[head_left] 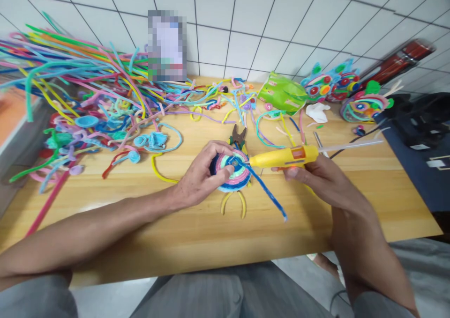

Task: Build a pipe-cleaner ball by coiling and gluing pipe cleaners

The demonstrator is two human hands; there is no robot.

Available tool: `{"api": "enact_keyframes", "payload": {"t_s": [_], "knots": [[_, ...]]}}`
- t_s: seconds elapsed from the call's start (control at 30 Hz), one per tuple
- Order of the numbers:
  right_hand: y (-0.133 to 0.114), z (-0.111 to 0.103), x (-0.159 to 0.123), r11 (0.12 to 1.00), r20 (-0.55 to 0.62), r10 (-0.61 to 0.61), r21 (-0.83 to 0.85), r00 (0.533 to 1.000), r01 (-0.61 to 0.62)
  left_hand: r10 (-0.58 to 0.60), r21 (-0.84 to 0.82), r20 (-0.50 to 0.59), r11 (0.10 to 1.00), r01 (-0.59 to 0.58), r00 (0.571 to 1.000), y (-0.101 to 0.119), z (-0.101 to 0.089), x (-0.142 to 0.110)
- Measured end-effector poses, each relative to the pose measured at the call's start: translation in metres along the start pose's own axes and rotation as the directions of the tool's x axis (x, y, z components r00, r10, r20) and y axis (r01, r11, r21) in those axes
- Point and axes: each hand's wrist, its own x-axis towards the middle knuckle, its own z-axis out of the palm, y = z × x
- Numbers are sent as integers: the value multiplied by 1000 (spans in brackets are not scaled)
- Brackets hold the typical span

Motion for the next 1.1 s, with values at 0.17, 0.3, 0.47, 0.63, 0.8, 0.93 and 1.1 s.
{"api": "enact_keyframes", "payload": {"t_s": [0.17,0.3,0.47,0.63,0.8,0.93,1.1], "knots": [[-5,-1,11,999,17,17,-29,1000,-17,-45,-60,5,997,45,999,3,-1,1],[-9,-2,17,998,26,6,-70,1000,-5,-60,-83,16,995,61,998,1,-1,0],[-10,0,17,1000,29,14,-25,999,-14,-94,-128,25,987,96,995,-2,0,0],[-8,1,17,1000,22,22,-18,1000,-21,-123,-173,7,977,122,992,-5,2,0],[-6,-2,17,998,55,28,-50,998,-26,-110,-194,46,974,117,993,-4,1,1],[-7,-3,15,997,46,28,-78,999,-24,-91,-182,84,978,105,992,-2,-1,1],[-9,-3,14,994,50,40,-107,998,-34,-65,-128,117,988,80,991,-2,-4,0]]}}
